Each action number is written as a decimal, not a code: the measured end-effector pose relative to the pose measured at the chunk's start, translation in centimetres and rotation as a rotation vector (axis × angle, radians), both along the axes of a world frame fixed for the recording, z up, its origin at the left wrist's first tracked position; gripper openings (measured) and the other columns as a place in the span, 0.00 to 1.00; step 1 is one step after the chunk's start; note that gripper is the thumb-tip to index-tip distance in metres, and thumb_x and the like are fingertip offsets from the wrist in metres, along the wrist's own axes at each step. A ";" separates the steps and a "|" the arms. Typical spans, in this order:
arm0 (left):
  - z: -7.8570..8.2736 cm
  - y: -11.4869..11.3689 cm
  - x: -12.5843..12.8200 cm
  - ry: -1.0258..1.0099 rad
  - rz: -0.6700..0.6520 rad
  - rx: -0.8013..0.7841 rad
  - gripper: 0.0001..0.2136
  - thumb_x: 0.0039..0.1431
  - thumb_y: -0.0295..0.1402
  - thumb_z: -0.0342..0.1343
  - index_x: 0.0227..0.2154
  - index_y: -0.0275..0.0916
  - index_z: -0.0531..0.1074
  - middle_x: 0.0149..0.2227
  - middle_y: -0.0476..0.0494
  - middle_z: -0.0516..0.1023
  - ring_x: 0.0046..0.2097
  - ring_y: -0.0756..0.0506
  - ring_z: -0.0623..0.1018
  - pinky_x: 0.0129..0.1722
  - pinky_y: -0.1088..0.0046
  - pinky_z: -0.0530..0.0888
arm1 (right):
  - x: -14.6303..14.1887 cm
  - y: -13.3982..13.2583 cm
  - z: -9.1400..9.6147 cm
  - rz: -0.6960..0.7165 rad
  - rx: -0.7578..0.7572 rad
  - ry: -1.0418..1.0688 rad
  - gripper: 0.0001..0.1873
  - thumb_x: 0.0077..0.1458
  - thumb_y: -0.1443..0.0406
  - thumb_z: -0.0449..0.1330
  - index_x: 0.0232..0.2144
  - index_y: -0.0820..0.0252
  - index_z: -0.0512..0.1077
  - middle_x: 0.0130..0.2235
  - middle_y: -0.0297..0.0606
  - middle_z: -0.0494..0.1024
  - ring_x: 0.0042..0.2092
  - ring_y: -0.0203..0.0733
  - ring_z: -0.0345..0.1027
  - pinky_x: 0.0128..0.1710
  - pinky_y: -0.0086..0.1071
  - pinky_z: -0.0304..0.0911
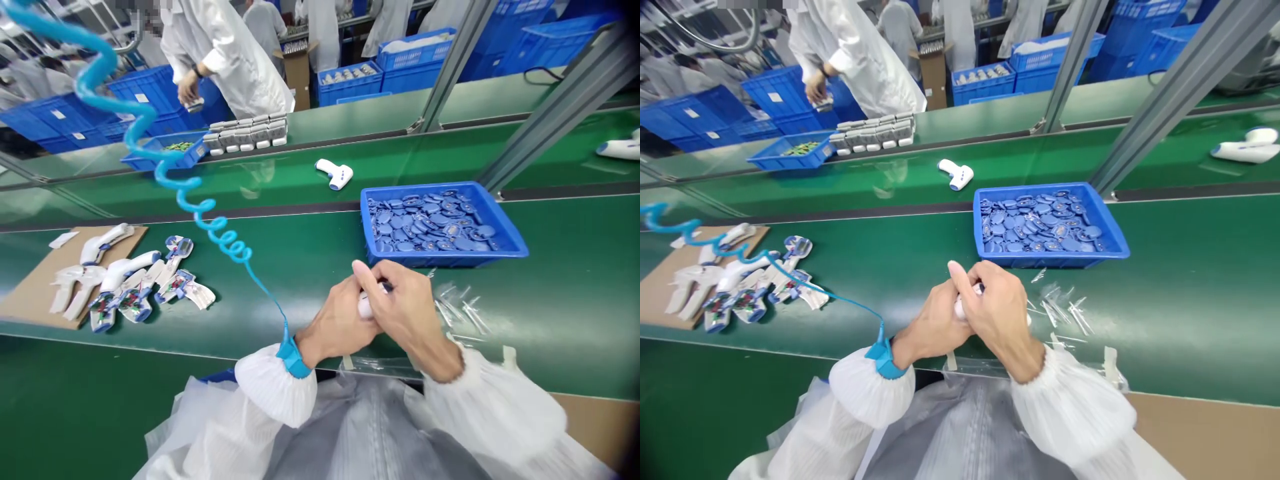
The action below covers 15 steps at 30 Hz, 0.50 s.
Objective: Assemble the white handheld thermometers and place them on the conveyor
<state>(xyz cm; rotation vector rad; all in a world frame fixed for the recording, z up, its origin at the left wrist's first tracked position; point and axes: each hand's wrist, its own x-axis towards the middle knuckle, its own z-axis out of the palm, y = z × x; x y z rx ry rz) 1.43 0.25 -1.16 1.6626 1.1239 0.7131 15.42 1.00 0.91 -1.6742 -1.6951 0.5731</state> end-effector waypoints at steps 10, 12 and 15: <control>0.3 0.4 -1.4 0.339 -0.102 0.054 0.10 0.61 0.37 0.57 0.41 0.37 0.72 0.38 0.41 0.83 0.36 0.39 0.83 0.34 0.67 0.76 | -2.7 1.2 -0.6 -0.052 0.360 -0.104 0.30 0.69 0.58 0.54 0.14 0.55 0.55 0.16 0.31 0.61 0.20 0.32 0.52 0.24 0.35 0.46; 0.3 0.6 -1.6 0.372 -0.144 0.055 0.09 0.60 0.35 0.56 0.41 0.38 0.73 0.37 0.41 0.83 0.35 0.39 0.83 0.34 0.66 0.76 | -3.0 1.3 -0.6 -0.025 0.376 -0.104 0.30 0.69 0.58 0.53 0.14 0.55 0.56 0.16 0.32 0.62 0.20 0.33 0.53 0.24 0.35 0.46; 0.3 0.9 -1.7 0.542 -0.120 0.153 0.15 0.58 0.36 0.57 0.45 0.34 0.73 0.36 0.36 0.83 0.37 0.32 0.83 0.37 0.59 0.77 | -3.2 1.6 -0.6 -0.031 0.409 -0.068 0.30 0.69 0.59 0.51 0.13 0.54 0.55 0.16 0.32 0.60 0.20 0.34 0.52 0.24 0.36 0.46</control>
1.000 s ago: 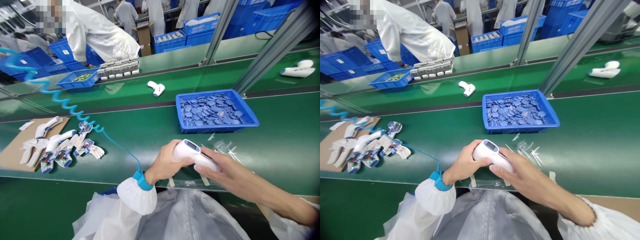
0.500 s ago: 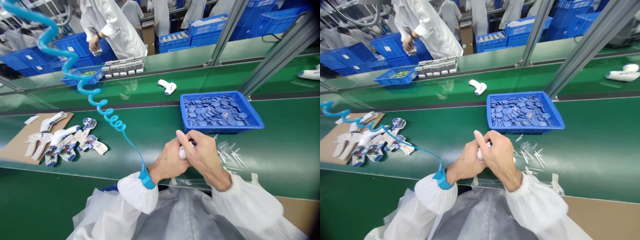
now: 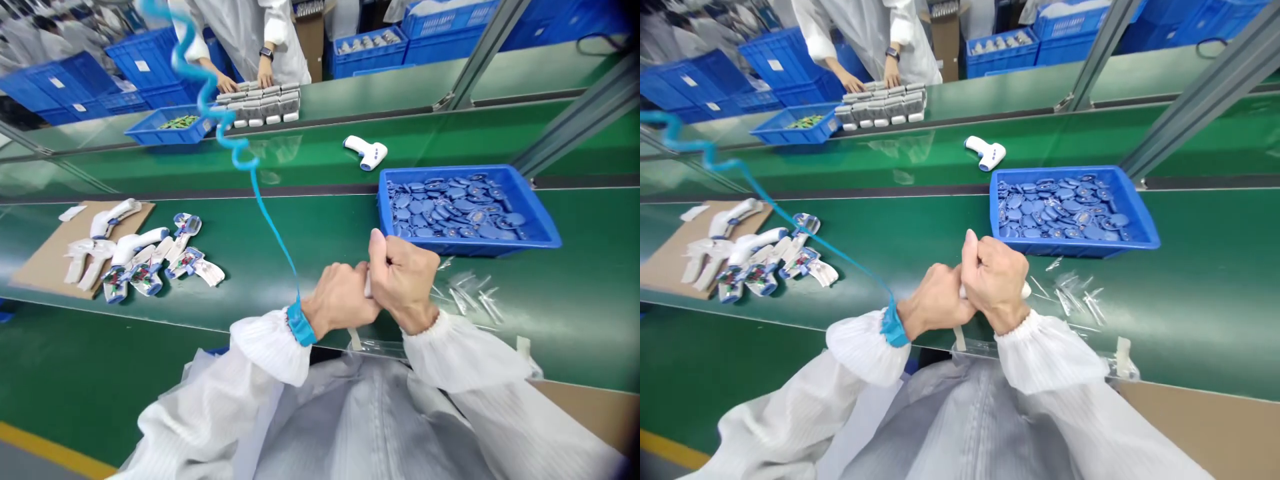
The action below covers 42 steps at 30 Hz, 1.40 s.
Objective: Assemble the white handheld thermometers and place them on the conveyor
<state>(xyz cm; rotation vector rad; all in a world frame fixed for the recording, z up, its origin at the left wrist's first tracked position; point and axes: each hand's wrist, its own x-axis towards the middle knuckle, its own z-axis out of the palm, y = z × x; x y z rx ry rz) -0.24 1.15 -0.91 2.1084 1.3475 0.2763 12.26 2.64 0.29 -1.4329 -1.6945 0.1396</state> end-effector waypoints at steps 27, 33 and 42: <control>2.0 1.8 -4.9 0.317 -0.022 0.242 0.24 0.58 0.37 0.69 0.54 0.40 0.69 0.47 0.40 0.78 0.49 0.35 0.76 0.45 0.60 0.69 | 10.4 13.9 -3.4 0.165 -0.508 -0.373 0.09 0.47 0.67 0.71 0.35 0.58 0.82 0.35 0.42 0.84 0.37 0.48 0.75 0.41 0.38 0.66; 1.2 2.3 -2.5 0.167 0.089 0.207 0.12 0.57 0.36 0.69 0.36 0.40 0.71 0.38 0.46 0.78 0.42 0.40 0.75 0.40 0.64 0.68 | 11.2 13.4 -2.4 0.144 -0.465 -0.305 0.03 0.52 0.64 0.67 0.29 0.57 0.79 0.36 0.42 0.82 0.39 0.48 0.74 0.44 0.41 0.66; 2.9 2.9 -3.1 -0.383 0.421 -0.112 0.11 0.62 0.38 0.63 0.43 0.41 0.72 0.39 0.49 0.79 0.38 0.46 0.76 0.38 0.70 0.68 | 8.9 6.2 2.7 0.273 -0.636 0.408 0.21 0.58 0.49 0.64 0.46 0.58 0.78 0.36 0.40 0.82 0.34 0.44 0.76 0.38 0.39 0.74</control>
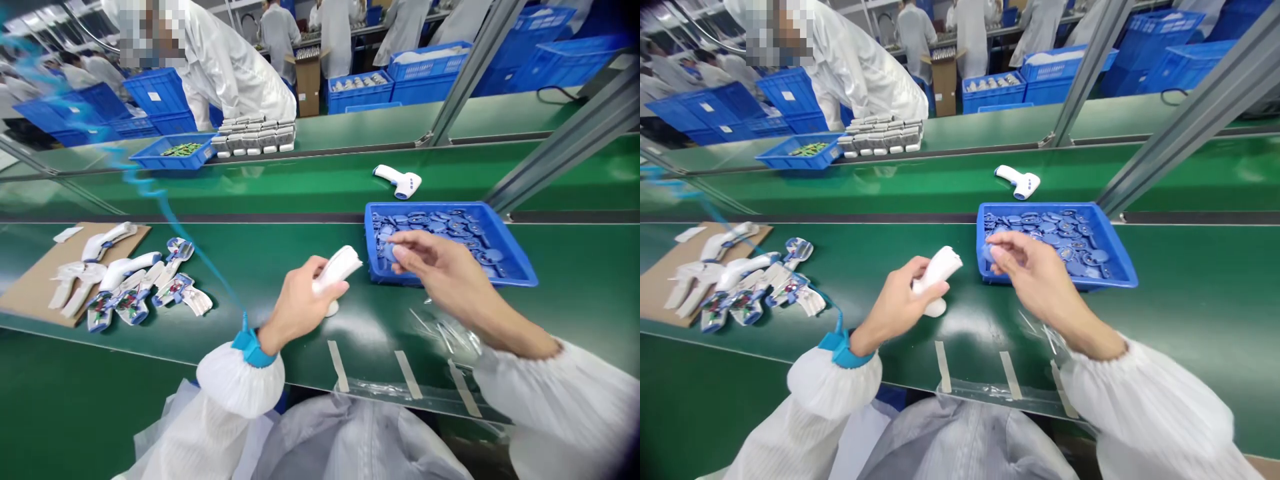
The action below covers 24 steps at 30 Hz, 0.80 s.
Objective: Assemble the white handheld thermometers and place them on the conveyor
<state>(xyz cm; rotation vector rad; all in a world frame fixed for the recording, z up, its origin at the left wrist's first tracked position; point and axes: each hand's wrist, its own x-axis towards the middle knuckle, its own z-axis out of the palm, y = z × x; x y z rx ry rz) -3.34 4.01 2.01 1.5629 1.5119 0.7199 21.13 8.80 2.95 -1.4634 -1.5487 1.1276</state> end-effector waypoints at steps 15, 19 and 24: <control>-1.2 -1.1 2.3 0.076 -0.188 0.217 0.15 0.70 0.39 0.56 0.56 0.42 0.70 0.55 0.44 0.79 0.54 0.41 0.77 0.59 0.61 0.69 | -2.9 -5.0 0.3 0.096 0.349 -0.164 0.16 0.68 0.59 0.57 0.52 0.50 0.79 0.53 0.37 0.81 0.53 0.48 0.77 0.53 0.42 0.73; -1.3 -0.9 3.1 0.113 -0.227 0.254 0.14 0.73 0.41 0.49 0.51 0.40 0.73 0.47 0.42 0.81 0.47 0.42 0.78 0.50 0.63 0.72 | -3.3 -5.4 -0.8 0.071 0.354 -0.247 0.16 0.68 0.57 0.55 0.49 0.55 0.79 0.48 0.40 0.84 0.47 0.49 0.79 0.51 0.43 0.73; -1.8 -1.5 3.6 0.283 -0.248 0.374 0.12 0.72 0.41 0.51 0.45 0.40 0.76 0.42 0.43 0.81 0.43 0.42 0.76 0.49 0.61 0.69 | -2.1 -7.0 -2.0 -0.075 0.139 -0.242 0.17 0.66 0.52 0.56 0.44 0.54 0.78 0.38 0.37 0.83 0.34 0.44 0.77 0.37 0.38 0.72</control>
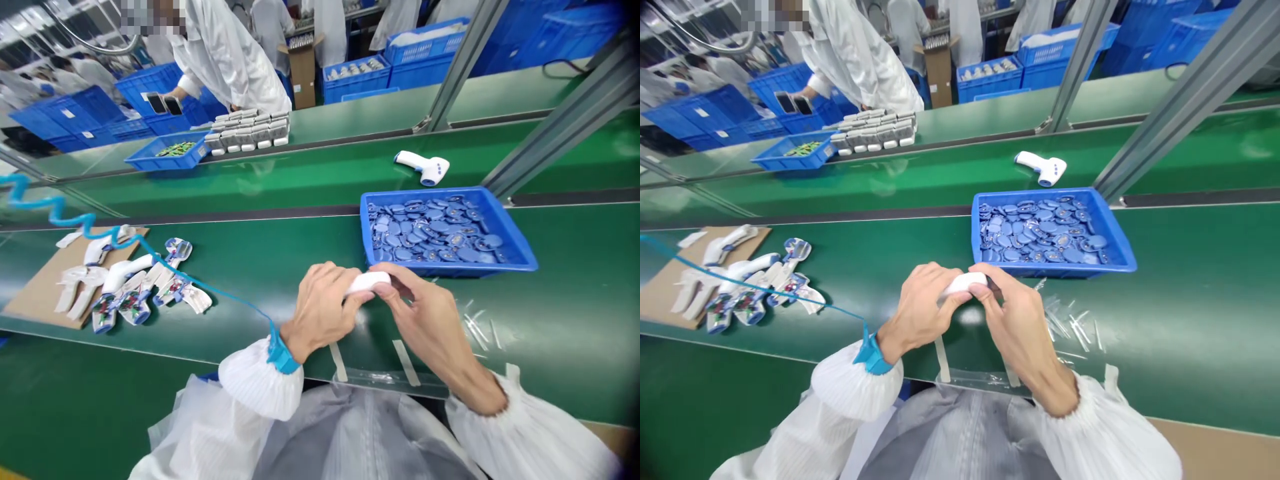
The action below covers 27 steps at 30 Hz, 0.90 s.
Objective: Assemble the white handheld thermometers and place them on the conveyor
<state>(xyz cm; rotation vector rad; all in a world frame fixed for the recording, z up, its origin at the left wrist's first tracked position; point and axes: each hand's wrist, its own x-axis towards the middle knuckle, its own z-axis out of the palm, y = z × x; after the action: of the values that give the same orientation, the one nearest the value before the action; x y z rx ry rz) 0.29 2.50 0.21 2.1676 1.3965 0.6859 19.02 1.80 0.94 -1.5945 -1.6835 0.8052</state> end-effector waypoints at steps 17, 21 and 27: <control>-2.5 -0.9 -2.0 -0.325 0.394 0.071 0.18 0.69 0.45 0.51 0.27 0.40 0.71 0.33 0.42 0.77 0.39 0.45 0.75 0.43 0.68 0.72 | -2.9 -3.0 -2.6 -0.112 -0.829 0.450 0.30 0.62 0.40 0.53 0.22 0.57 0.70 0.17 0.33 0.65 0.15 0.33 0.47 0.14 0.31 0.44; -4.6 -0.3 -1.2 -0.354 0.617 0.046 0.26 0.71 0.45 0.49 0.17 0.41 0.56 0.20 0.50 0.62 0.25 0.50 0.63 0.30 0.70 0.63 | -3.5 -3.5 -3.1 0.132 -0.599 0.289 0.24 0.63 0.44 0.56 0.39 0.58 0.77 0.25 0.36 0.76 0.19 0.37 0.60 0.18 0.31 0.52; -4.8 3.7 -0.7 -0.273 0.499 0.047 0.25 0.64 0.36 0.51 0.14 0.39 0.48 0.17 0.52 0.52 0.23 0.52 0.53 0.28 0.68 0.53 | -5.7 -3.9 -4.6 0.190 -0.002 -0.237 0.23 0.70 0.55 0.49 0.30 0.59 0.77 0.20 0.35 0.73 0.19 0.37 0.63 0.24 0.33 0.47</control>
<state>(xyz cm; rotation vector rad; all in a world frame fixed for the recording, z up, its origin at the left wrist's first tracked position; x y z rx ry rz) -0.44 6.22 -4.56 1.6776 1.7905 1.1532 13.33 -2.15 -3.68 -1.5985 -2.0280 0.7317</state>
